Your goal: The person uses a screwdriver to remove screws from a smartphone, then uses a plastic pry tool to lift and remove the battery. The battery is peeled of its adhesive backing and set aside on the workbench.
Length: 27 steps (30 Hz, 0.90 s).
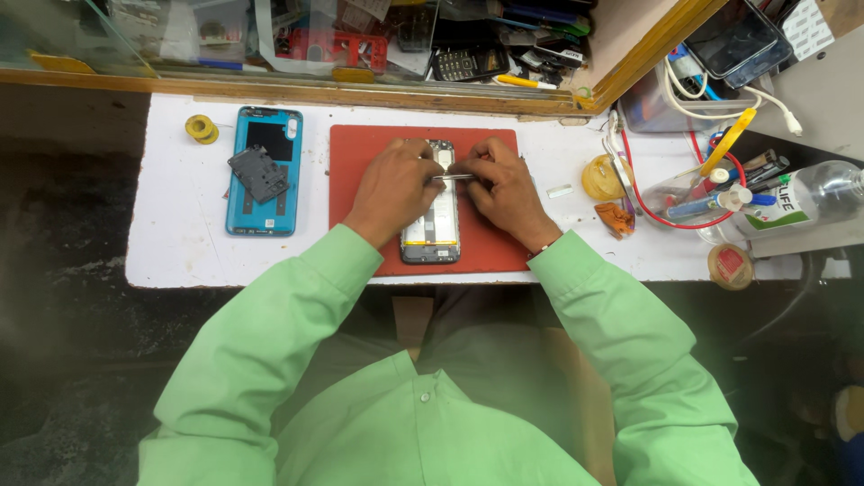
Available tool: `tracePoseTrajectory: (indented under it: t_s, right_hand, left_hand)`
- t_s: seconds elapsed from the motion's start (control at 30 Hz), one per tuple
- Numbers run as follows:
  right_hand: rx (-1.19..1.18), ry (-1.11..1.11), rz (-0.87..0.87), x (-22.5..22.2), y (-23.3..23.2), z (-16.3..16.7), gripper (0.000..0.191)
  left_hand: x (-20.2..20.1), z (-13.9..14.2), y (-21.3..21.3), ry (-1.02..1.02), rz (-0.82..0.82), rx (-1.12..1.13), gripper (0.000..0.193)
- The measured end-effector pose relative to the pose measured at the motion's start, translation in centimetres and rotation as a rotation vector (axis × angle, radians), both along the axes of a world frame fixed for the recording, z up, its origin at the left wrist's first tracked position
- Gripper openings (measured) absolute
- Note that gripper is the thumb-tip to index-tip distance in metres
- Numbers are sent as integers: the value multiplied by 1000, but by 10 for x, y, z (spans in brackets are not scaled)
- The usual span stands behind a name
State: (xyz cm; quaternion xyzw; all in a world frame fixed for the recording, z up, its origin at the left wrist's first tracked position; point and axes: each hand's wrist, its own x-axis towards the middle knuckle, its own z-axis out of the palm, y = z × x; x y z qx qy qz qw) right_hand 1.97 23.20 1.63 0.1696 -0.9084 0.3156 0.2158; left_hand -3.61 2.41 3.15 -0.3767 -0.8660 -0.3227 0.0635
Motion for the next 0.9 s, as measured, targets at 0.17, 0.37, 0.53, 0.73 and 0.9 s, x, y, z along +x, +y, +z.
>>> tracePoseTrajectory:
  t_s: [0.17, 0.37, 0.53, 0.73, 0.9]
  right_hand:
    - [-70, -11, 11, 0, -1, 3, 33]
    - [-201, -21, 0, 2, -1, 5, 31]
    - [-377, -1, -95, 1, 3, 3, 19]
    - [-516, -73, -158, 10, 1, -5, 18]
    - [-528, -101, -209, 21, -14, -10, 14]
  left_hand:
    - [-12, 3, 7, 253, -105, -145, 6]
    - [-16, 7, 11, 353, -193, -208, 10]
    - [-19, 11, 6, 349, -293, -217, 11]
    - [-15, 12, 19, 494, -323, -399, 10]
    - [-10, 13, 24, 526, -336, -447, 17]
